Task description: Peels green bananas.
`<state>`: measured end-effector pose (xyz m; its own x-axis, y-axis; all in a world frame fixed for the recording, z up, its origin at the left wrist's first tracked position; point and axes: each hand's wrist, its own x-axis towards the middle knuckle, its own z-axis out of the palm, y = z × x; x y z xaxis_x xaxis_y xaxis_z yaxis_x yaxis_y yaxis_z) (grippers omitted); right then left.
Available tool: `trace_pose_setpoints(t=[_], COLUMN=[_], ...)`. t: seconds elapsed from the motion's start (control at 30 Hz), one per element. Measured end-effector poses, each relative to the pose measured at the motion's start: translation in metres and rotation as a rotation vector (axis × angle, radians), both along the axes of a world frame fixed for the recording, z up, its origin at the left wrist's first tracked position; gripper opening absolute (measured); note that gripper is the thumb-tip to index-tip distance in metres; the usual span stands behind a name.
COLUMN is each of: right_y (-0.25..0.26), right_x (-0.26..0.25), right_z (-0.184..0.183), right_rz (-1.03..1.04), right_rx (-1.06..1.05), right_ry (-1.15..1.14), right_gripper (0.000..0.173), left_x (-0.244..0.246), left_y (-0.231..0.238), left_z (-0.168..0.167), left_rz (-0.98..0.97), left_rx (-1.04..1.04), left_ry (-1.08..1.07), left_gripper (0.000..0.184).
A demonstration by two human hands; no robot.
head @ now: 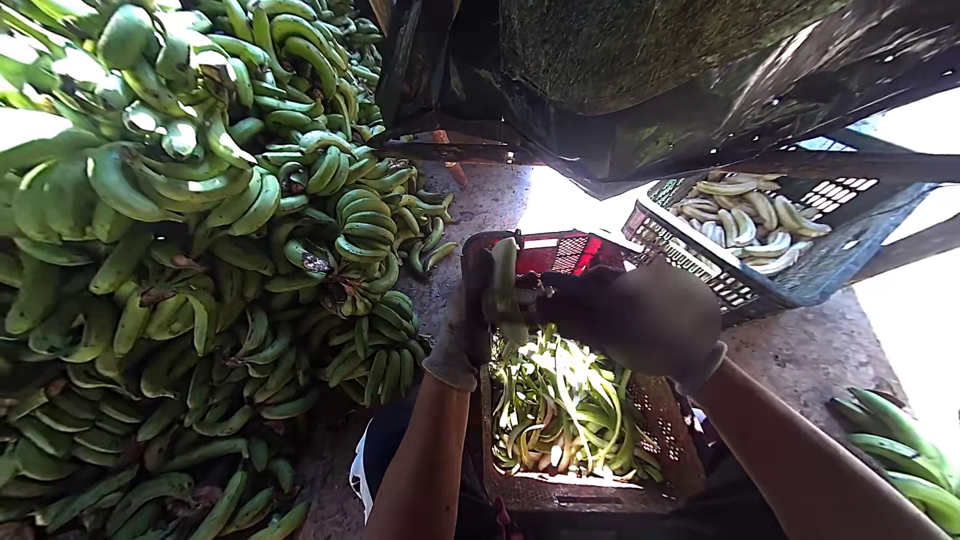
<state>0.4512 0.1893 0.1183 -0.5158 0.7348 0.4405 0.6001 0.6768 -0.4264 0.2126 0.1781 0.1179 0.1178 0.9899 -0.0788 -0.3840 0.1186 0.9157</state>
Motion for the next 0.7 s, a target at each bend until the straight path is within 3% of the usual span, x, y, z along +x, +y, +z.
trace_pose_setpoints(t=[0.13, 0.27, 0.33, 0.43, 0.5, 0.53, 0.6, 0.7], right_y=[-0.004, -0.004, -0.005, 0.001, 0.011, 0.012, 0.006, -0.003], right_x=[0.0, -0.002, -0.006, -0.006, 0.002, 0.006, 0.012, 0.013], right_z=[0.002, 0.008, 0.01, 0.02, 0.015, 0.011, 0.011, 0.001], right_rz=[0.078, -0.005, -0.078, -0.246, -0.316, -0.301, -0.172, 0.049], right_rx=[0.243, 0.27, 0.139, -0.335, -0.577, -0.599, -0.441, -0.053], right_ry=[-0.036, -0.033, 0.003, 0.118, 0.227, 0.26, 0.222, 0.063], right_gripper=[0.045, 0.045, 0.047, 0.036, 0.028, 0.028, 0.032, 0.046], left_x=[-0.017, -0.006, 0.006, 0.022, 0.029, 0.029, 0.015, -0.003], left_y=[0.012, -0.001, -0.01, -0.02, -0.023, -0.019, -0.005, 0.007], left_z=[-0.001, 0.004, 0.002, 0.011, 0.018, 0.02, 0.015, 0.01], left_rz=[-0.108, -0.013, 0.03, 0.026, -0.003, -0.003, -0.053, -0.013], left_rx=[-0.001, 0.046, 0.165, 0.223, 0.12, 0.046, -0.021, -0.006], left_ry=[-0.281, -0.14, 0.007, 0.249, 0.125, -0.002, -0.232, -0.351], left_gripper=[0.045, 0.037, 0.035, 0.043, 0.04, 0.043, 0.052, 0.052])
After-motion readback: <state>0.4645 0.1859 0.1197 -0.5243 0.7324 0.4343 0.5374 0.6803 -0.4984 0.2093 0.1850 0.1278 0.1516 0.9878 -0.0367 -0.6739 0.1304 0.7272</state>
